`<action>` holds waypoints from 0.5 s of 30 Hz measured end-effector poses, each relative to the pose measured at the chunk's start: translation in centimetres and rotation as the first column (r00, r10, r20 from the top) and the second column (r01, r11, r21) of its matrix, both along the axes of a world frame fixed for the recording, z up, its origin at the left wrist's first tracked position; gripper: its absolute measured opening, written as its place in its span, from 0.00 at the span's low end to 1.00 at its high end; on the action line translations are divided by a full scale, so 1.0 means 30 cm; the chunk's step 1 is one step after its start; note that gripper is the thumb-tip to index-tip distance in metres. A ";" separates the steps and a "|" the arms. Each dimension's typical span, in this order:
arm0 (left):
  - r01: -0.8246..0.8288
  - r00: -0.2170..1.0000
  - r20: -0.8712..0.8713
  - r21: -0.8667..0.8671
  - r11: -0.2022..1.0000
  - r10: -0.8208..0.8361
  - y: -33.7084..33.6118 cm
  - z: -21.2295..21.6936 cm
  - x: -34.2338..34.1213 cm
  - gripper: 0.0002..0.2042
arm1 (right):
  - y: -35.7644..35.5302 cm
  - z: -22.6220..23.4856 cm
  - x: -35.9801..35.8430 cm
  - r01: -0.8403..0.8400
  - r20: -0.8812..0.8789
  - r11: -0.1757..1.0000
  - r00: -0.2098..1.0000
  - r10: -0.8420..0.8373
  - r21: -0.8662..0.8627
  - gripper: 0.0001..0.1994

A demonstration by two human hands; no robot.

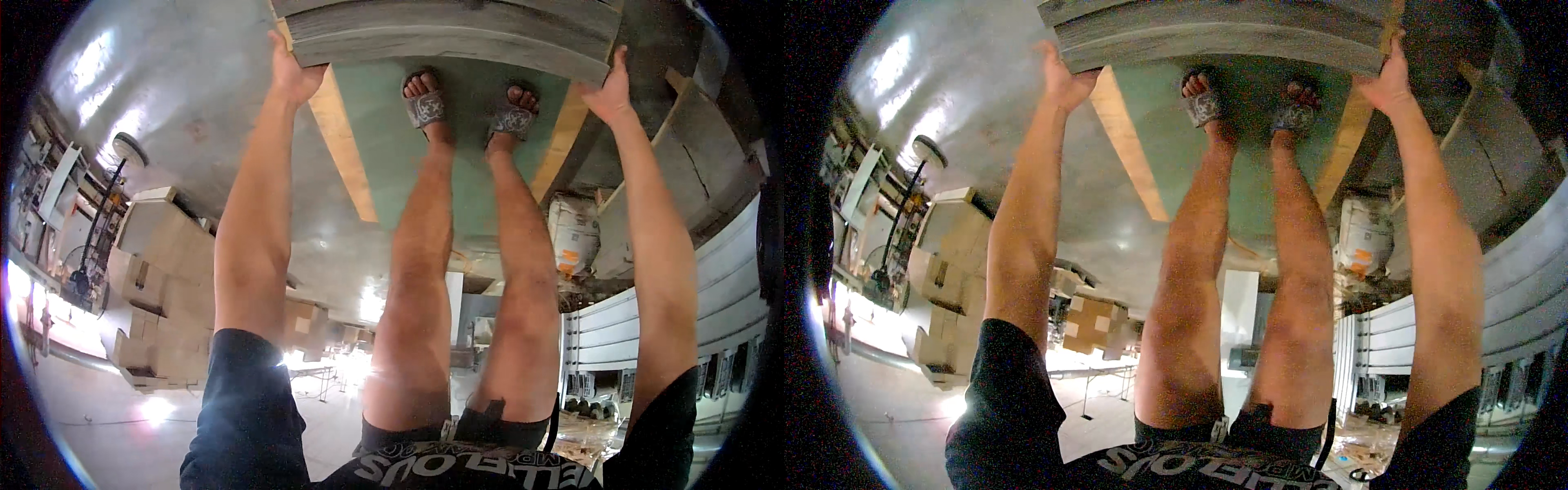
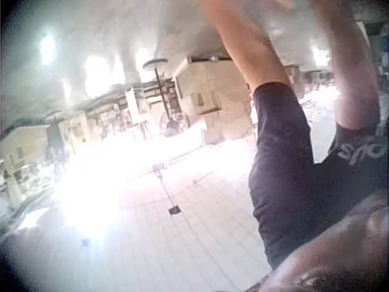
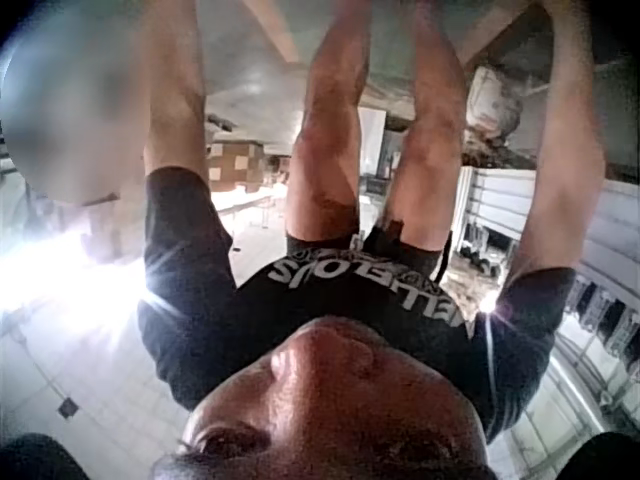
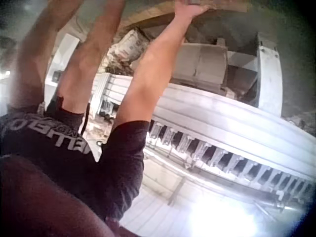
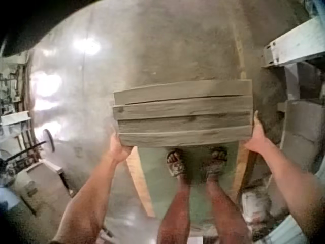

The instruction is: The person picks up wood slats from a roller conveyor, feeds them through a processing machine, and stacks the finished slats on a platform.

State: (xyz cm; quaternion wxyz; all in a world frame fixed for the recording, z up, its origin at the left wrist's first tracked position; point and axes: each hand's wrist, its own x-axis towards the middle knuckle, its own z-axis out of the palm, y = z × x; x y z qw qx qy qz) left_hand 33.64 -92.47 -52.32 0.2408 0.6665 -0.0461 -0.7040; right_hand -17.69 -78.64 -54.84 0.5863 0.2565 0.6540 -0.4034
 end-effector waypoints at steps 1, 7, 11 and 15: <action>0.000 1.000 -0.002 0.003 1.000 0.000 0.006 -0.012 0.000 0.47 | 0.009 -0.012 -0.020 0.000 -0.002 1.000 1.000 0.000 0.003 0.38; -0.012 0.983 0.184 -0.015 1.000 0.014 -0.019 -0.040 0.152 0.42 | -0.001 0.086 0.034 -0.140 -0.179 0.985 0.972 0.156 0.098 0.37; 0.767 0.327 0.922 -0.129 0.629 -0.209 0.067 0.025 0.182 0.29 | 0.189 0.097 -0.112 -0.748 -0.791 0.336 -0.398 0.464 0.573 0.29; 0.983 -0.032 0.978 -0.006 -0.182 -0.207 0.049 0.284 -0.030 0.33 | 0.102 0.270 0.079 -0.651 -0.596 -0.064 -0.725 0.345 0.756 0.29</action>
